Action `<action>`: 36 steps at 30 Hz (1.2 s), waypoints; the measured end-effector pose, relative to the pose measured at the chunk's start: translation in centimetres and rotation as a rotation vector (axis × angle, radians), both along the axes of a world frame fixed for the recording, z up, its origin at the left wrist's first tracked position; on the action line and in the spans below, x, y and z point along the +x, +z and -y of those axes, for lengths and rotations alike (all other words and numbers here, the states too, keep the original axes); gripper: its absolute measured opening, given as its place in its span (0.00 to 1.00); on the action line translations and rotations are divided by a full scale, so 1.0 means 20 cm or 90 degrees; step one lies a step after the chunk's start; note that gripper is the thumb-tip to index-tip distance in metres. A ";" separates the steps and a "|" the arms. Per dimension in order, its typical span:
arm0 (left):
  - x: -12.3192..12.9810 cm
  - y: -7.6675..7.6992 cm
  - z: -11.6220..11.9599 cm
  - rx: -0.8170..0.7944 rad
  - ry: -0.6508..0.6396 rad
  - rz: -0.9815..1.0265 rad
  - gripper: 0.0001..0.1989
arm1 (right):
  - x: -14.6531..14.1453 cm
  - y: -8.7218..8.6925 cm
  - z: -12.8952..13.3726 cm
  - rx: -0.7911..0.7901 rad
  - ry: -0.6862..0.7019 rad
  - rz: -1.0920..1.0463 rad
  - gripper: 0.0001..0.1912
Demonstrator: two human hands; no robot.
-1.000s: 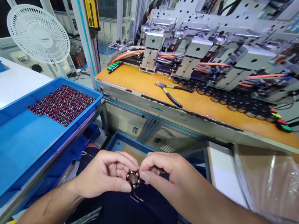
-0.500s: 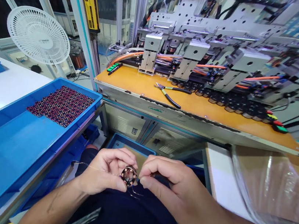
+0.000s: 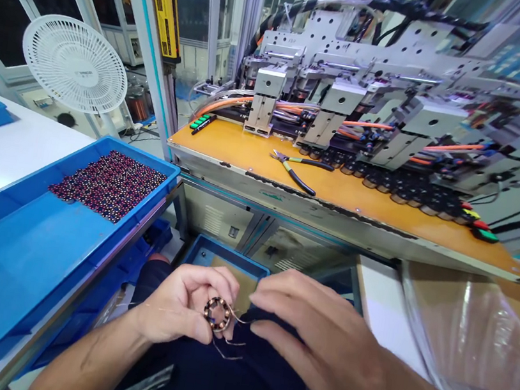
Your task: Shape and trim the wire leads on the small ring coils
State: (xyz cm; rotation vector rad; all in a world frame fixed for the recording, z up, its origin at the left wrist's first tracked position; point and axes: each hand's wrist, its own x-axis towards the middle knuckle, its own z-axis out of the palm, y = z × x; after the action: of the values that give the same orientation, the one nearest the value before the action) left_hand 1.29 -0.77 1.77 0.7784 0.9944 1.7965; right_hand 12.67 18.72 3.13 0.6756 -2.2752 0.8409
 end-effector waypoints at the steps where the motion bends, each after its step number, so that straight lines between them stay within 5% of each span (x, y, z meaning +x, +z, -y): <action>1: 0.00 0.00 0.00 0.002 -0.015 0.023 0.17 | -0.01 -0.01 0.01 0.020 0.007 -0.044 0.10; 13: 0.01 -0.01 0.01 -0.019 -0.054 0.092 0.17 | -0.08 -0.04 0.06 -0.011 0.107 -0.155 0.06; 23: 0.00 -0.01 -0.01 0.043 0.077 -0.156 0.18 | -0.06 -0.12 0.15 -0.229 0.025 -0.081 0.06; 27: -0.01 -0.01 0.02 -0.020 0.079 -0.172 0.27 | -0.07 -0.15 0.16 -0.207 -0.005 -0.146 0.06; 31: -0.02 0.02 0.05 -0.166 0.038 -0.192 0.13 | -0.07 -0.15 0.16 -0.190 -0.015 -0.153 0.06; 36: 0.03 0.01 0.03 -0.130 0.120 -0.200 0.14 | -0.04 -0.17 0.16 -0.114 -0.098 -0.129 0.06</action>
State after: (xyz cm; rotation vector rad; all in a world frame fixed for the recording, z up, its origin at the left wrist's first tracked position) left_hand 1.81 -1.38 1.91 0.8772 1.4751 1.7247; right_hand 11.88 15.61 -0.30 0.4751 -2.0148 0.8482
